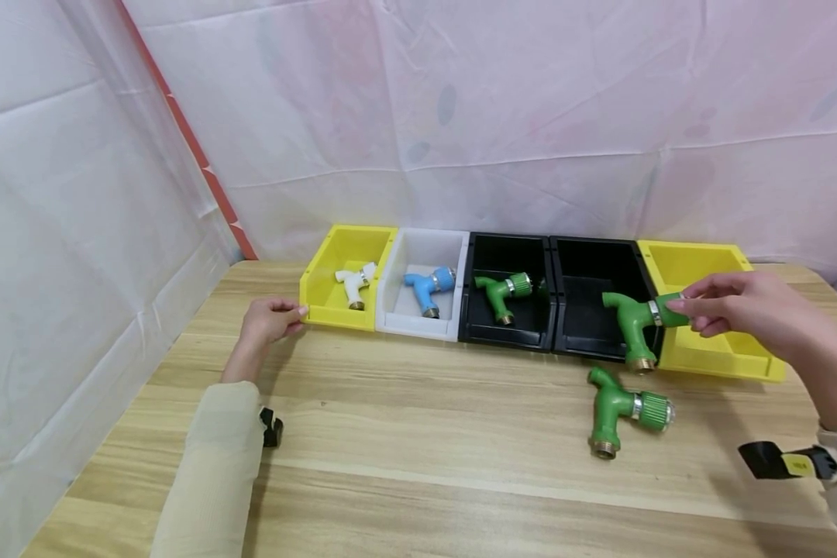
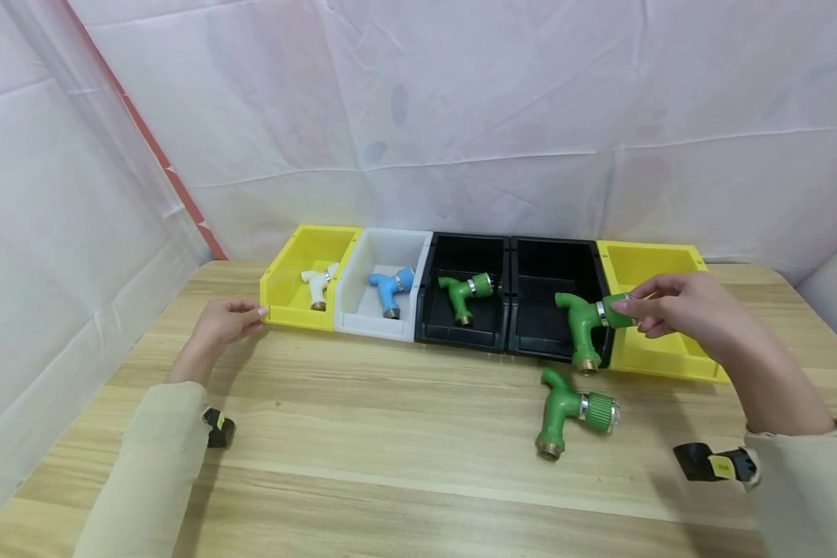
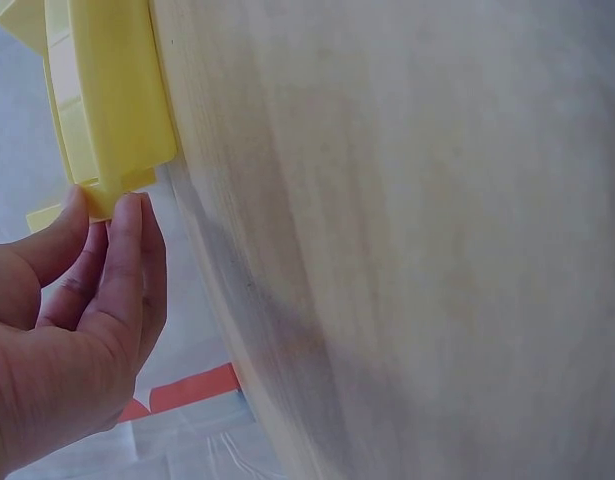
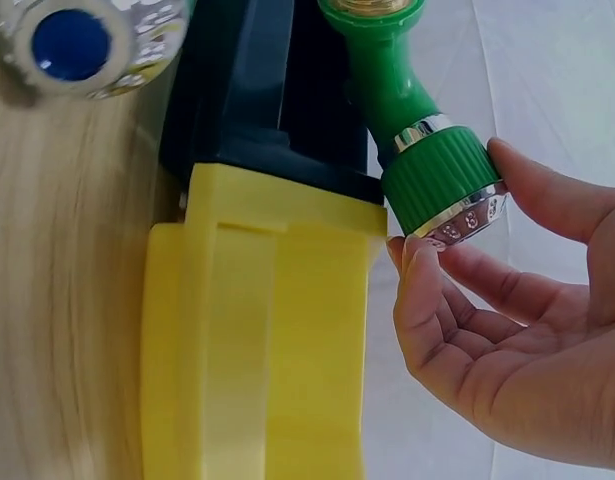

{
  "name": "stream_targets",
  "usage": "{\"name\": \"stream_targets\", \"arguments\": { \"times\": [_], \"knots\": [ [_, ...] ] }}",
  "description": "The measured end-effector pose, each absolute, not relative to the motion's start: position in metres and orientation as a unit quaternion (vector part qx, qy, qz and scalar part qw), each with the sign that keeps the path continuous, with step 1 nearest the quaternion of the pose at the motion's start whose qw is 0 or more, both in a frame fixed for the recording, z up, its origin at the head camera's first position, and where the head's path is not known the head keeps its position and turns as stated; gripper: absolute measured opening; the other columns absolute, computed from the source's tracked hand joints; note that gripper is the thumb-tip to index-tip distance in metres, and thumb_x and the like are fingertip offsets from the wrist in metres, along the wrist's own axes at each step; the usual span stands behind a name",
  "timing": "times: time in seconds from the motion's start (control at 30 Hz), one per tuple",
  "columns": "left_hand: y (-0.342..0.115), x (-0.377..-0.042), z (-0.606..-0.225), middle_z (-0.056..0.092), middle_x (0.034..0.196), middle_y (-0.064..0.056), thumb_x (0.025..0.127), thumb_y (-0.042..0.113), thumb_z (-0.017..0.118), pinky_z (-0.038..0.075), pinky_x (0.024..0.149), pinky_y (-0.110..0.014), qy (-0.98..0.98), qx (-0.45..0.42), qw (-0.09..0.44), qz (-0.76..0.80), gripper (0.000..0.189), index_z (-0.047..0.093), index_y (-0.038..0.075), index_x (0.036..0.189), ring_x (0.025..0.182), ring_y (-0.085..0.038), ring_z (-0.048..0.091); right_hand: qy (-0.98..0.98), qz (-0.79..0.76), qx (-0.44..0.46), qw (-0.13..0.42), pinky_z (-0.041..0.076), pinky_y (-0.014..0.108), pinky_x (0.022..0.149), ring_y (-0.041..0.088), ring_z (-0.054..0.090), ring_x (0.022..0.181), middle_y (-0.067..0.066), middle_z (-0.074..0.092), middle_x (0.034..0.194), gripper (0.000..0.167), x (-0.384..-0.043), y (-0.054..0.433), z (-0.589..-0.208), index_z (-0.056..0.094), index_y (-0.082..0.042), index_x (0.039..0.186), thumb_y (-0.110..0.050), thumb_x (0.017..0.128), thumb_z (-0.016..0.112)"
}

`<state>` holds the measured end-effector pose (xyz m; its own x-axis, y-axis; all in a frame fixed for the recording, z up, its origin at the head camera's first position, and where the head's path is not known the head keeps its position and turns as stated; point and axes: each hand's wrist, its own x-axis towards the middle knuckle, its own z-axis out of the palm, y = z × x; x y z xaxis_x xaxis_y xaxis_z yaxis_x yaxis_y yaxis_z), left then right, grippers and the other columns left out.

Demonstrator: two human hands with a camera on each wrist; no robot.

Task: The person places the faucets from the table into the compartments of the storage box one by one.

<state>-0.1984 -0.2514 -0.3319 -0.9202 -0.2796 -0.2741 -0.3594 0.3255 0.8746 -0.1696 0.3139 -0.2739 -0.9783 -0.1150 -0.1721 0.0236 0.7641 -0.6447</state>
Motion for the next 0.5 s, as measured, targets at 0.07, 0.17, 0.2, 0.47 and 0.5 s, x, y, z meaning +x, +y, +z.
{"name": "stream_targets", "arguments": {
  "times": [0.07, 0.17, 0.2, 0.47, 0.5],
  "knots": [
    [-0.252, -0.198, -0.332, 0.053, 0.08, -0.004, 0.089, 0.006, 0.059, 0.053, 0.068, -0.021, 0.813, -0.197, 0.036, 0.546, 0.027, 0.054, -0.011, 0.109, 0.062, -0.005, 0.058, 0.933, -0.344, -0.026, 0.106, 0.052, 0.024, 0.062, 0.014, 0.058, 0.065, 0.006, 0.06, 0.078, 0.053, -0.172, 0.312, -0.273, 0.046, 0.015, 0.114, -0.032, 0.091, 0.056],
    [-0.251, -0.198, -0.333, 0.053, 0.08, -0.004, 0.088, 0.006, 0.059, 0.054, 0.067, -0.021, 0.814, -0.195, 0.032, 0.546, 0.026, 0.055, -0.011, 0.107, 0.062, -0.005, 0.058, 0.933, -0.343, -0.026, 0.111, 0.052, 0.024, 0.062, 0.015, 0.058, 0.066, 0.006, 0.06, 0.078, 0.054, -0.176, 0.309, -0.272, 0.046, 0.015, 0.115, -0.033, 0.092, 0.055],
    [-0.25, -0.198, -0.333, 0.053, 0.081, -0.004, 0.088, 0.006, 0.059, 0.054, 0.067, -0.021, 0.814, -0.196, 0.03, 0.546, 0.025, 0.055, -0.011, 0.106, 0.062, -0.005, 0.057, 0.933, -0.342, -0.025, 0.11, 0.052, 0.024, 0.062, 0.015, 0.058, 0.066, 0.006, 0.06, 0.078, 0.055, -0.176, 0.309, -0.272, 0.047, 0.015, 0.116, -0.034, 0.092, 0.055],
    [-0.249, -0.197, -0.33, 0.053, 0.089, -0.008, 0.089, 0.008, 0.059, 0.054, 0.07, -0.022, 0.817, -0.199, 0.026, 0.54, 0.027, 0.055, -0.011, 0.109, 0.064, -0.005, 0.057, 0.924, -0.367, -0.019, 0.105, 0.053, 0.027, 0.063, 0.018, 0.058, 0.067, 0.005, 0.06, 0.079, 0.055, -0.184, 0.308, -0.273, 0.052, 0.012, 0.114, -0.037, 0.089, 0.059],
    [-0.249, -0.197, -0.33, 0.053, 0.089, -0.008, 0.089, 0.008, 0.059, 0.054, 0.07, -0.023, 0.817, -0.199, 0.027, 0.54, 0.028, 0.055, -0.011, 0.109, 0.064, -0.005, 0.057, 0.923, -0.37, -0.02, 0.104, 0.053, 0.027, 0.064, 0.018, 0.058, 0.067, 0.005, 0.06, 0.079, 0.054, -0.185, 0.308, -0.273, 0.053, 0.011, 0.113, -0.037, 0.088, 0.059]
  ]
}}
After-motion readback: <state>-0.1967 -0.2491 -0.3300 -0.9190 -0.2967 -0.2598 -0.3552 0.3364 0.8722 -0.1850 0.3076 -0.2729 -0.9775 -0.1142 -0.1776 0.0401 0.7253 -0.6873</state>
